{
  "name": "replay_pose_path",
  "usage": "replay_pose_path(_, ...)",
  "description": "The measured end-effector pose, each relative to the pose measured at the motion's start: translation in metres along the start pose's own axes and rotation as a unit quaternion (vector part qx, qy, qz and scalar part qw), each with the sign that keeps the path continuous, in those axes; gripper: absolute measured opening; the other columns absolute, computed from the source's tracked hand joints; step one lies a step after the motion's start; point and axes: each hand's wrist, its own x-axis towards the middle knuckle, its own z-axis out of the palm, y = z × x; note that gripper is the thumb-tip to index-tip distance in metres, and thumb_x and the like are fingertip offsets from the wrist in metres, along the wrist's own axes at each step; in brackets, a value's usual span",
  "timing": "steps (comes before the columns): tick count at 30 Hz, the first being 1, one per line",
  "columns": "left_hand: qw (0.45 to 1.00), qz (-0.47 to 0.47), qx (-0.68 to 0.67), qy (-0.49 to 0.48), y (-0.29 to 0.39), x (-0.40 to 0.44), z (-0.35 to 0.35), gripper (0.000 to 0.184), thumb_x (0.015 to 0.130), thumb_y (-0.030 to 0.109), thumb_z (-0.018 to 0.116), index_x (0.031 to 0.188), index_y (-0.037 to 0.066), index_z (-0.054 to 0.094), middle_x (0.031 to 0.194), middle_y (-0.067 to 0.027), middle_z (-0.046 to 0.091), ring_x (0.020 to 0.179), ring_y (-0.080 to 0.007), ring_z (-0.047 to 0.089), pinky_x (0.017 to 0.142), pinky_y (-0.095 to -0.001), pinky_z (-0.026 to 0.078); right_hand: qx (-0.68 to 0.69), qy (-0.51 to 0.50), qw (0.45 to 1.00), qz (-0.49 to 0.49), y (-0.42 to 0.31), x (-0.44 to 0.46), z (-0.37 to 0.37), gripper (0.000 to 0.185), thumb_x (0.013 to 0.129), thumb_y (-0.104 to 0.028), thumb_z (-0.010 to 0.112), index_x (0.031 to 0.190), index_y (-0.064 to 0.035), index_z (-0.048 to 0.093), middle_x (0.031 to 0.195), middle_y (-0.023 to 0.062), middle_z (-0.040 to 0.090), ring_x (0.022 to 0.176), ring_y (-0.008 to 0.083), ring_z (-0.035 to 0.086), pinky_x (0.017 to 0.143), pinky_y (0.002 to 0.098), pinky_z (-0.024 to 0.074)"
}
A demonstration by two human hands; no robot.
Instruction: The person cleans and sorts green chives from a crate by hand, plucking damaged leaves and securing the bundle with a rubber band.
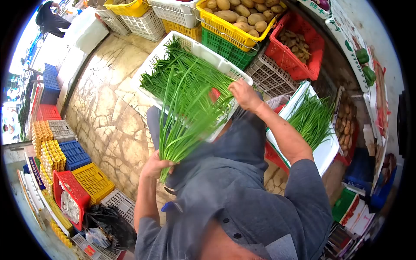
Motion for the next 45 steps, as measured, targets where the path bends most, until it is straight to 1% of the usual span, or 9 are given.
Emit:
replay_pose_path(3,1.000,0.001,-0.015,-0.001,0.001,-0.004,-0.001,0.035,0.074,-0.005,0.073,0.108,-0.003,0.063,0.090,-0.0160,0.070,0.061,-0.0188,0.064,0.049,-0.0290,0.052,0.073,0.101,0.990,0.060,0.011,-0.001,-0.025,0.016,0.098,-0.014,0.053,0.104,-0.0035,0.064,0.098,0.0176,0.066,0.093,0.0375,0.063,0.085,0.0453,0.0497)
replay_pose_path(9,0.998,0.037,-0.046,0.017,-0.004,-0.010,-0.010,0.033,0.073,-0.001,0.075,0.104,-0.003,0.064,0.087,-0.0173,0.070,0.055,-0.0210,0.063,0.048,-0.0308,0.052,0.056,0.224,0.950,0.212,0.060,-0.032,-0.088,0.022,0.098,-0.022,0.061,0.100,-0.0019,0.069,0.084,0.0135,0.068,0.071,0.0212,0.063,0.071,0.0349,0.0512)
replay_pose_path(10,0.998,0.045,-0.037,0.027,-0.005,-0.011,-0.012,0.032,0.073,0.000,0.075,0.103,-0.003,0.065,0.086,-0.0180,0.070,0.055,-0.0215,0.063,0.047,-0.0312,0.051,0.082,0.223,0.942,0.236,0.076,-0.041,-0.085,0.027,0.097,-0.025,0.062,0.108,-0.0019,0.069,0.094,0.0164,0.071,0.082,0.0266,0.068,0.078,0.0380,0.0526)
replay_pose_path(14,0.995,0.070,-0.062,0.038,-0.012,-0.014,-0.026,0.033,0.073,0.001,0.075,0.104,-0.003,0.065,0.086,-0.0185,0.070,0.053,-0.0222,0.061,0.046,-0.0310,0.050,-0.262,0.127,0.933,0.213,0.129,-0.086,-0.044,0.039,0.094,-0.033,0.065,0.117,-0.0018,0.068,0.109,0.0234,0.070,0.103,0.0399,0.066,0.091,0.0477,0.0504)
replay_pose_path(17,0.993,0.061,-0.096,0.040,-0.016,-0.023,-0.035,0.033,0.073,0.001,0.075,0.104,-0.004,0.065,0.086,-0.0188,0.069,0.053,-0.0222,0.061,0.046,-0.0311,0.050,-0.097,0.124,0.946,0.284,0.102,-0.080,-0.044,0.033,0.094,-0.030,0.065,0.111,-0.0024,0.069,0.105,0.0213,0.070,0.099,0.0389,0.066,0.087,0.0465,0.0513)
replay_pose_path(23,0.987,0.096,-0.110,0.065,-0.034,-0.033,-0.057,0.033,0.074,0.007,0.075,0.103,-0.003,0.064,0.086,-0.0176,0.067,0.051,-0.0214,0.059,0.047,-0.0307,0.048,0.089,0.155,0.975,0.128,-0.007,-0.045,-0.005,0.015,0.093,-0.013,0.061,0.101,-0.0033,0.068,0.097,0.0180,0.069,0.087,0.0382,0.066,0.077,0.0442,0.0520)
replay_pose_path(26,0.986,0.096,-0.115,0.075,-0.042,-0.037,-0.071,0.035,0.074,0.007,0.075,0.105,-0.003,0.063,0.088,-0.0169,0.067,0.049,-0.0200,0.057,0.047,-0.0312,0.046,0.174,0.024,0.979,0.100,-0.049,-0.040,0.032,0.015,0.090,-0.011,0.061,0.101,-0.0016,0.067,0.095,0.0179,0.067,0.089,0.0387,0.065,0.078,0.0445,0.0524)
replay_pose_path(35,0.980,0.081,-0.152,0.099,-0.060,-0.052,-0.089,0.052,0.074,0.006,0.075,0.122,-0.001,0.057,0.088,-0.0144,0.065,0.051,-0.0189,0.056,0.047,-0.0289,0.045,0.123,-0.004,0.992,0.035,-0.081,-0.022,0.126,0.027,0.084,-0.014,0.063,0.109,-0.0046,0.065,0.099,0.0176,0.061,0.095,0.0387,0.060,0.085,0.0470,0.0494)
replay_pose_path(45,0.978,0.086,-0.149,0.116,-0.065,-0.055,-0.093,0.050,0.076,0.006,0.074,0.123,-0.002,0.057,0.089,-0.0141,0.066,0.052,-0.0184,0.056,0.047,-0.0285,0.044,0.141,-0.029,0.989,-0.025,-0.086,-0.010,0.119,0.012,0.083,-0.013,0.062,0.092,-0.0049,0.064,0.093,0.0152,0.063,0.090,0.0362,0.061,0.082,0.0455,0.0491)
